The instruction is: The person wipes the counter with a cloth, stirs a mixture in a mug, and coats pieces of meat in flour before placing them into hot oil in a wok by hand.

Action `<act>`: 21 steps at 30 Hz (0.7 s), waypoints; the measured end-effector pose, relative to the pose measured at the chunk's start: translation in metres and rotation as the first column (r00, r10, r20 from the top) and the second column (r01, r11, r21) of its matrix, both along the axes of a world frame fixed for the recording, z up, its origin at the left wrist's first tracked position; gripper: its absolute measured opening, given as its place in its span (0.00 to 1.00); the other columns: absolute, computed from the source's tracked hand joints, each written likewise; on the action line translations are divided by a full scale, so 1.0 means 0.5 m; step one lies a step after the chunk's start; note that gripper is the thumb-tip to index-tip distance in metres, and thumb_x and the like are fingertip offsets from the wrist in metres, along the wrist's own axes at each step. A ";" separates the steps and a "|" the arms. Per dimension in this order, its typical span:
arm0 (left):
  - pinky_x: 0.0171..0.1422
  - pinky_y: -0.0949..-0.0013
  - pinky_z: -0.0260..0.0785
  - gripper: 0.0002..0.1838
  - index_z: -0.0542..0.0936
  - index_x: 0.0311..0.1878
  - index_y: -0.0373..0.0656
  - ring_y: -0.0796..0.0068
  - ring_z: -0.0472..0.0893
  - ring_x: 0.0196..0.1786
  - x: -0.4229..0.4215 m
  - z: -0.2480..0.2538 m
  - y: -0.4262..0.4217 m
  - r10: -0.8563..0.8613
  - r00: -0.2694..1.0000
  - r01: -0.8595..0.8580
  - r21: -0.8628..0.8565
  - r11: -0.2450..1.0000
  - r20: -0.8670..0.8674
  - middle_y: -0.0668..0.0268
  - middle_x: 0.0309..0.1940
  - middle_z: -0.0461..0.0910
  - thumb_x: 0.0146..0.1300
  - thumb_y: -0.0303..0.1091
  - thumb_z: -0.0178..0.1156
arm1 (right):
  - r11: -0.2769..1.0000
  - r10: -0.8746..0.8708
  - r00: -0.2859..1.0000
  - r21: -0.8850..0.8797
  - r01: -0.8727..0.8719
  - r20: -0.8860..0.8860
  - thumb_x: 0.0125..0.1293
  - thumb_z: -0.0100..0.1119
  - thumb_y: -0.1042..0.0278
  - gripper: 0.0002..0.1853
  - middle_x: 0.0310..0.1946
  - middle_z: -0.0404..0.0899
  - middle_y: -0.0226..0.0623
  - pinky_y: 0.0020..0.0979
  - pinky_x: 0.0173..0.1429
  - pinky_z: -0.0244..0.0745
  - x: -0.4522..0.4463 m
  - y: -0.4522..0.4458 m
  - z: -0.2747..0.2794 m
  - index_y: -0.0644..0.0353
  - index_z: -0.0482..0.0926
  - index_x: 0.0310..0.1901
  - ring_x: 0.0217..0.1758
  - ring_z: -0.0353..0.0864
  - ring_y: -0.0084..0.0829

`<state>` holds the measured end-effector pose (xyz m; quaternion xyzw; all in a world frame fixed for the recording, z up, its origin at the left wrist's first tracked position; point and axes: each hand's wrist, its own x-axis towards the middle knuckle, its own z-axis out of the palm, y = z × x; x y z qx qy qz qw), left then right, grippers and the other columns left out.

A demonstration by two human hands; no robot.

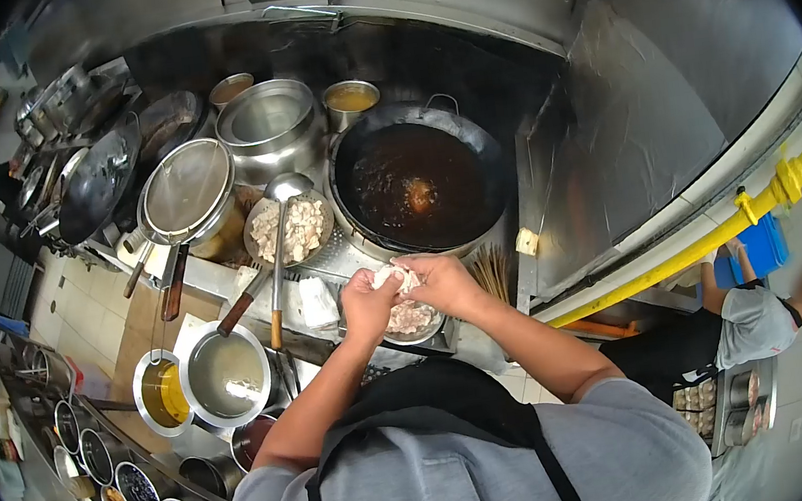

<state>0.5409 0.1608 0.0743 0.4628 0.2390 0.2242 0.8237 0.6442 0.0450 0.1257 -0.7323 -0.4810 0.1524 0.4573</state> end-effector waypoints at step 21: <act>0.27 0.75 0.64 0.09 0.76 0.43 0.41 0.81 0.72 0.28 -0.039 -0.039 0.033 -0.185 0.966 0.200 0.065 0.978 -0.178 0.69 0.29 0.76 0.66 0.32 0.50 | 0.893 -0.136 0.481 0.102 0.437 -0.866 0.66 0.59 0.70 0.06 0.31 0.77 0.32 0.24 0.26 0.71 0.126 -0.018 0.060 0.59 0.72 0.35 0.24 0.71 0.20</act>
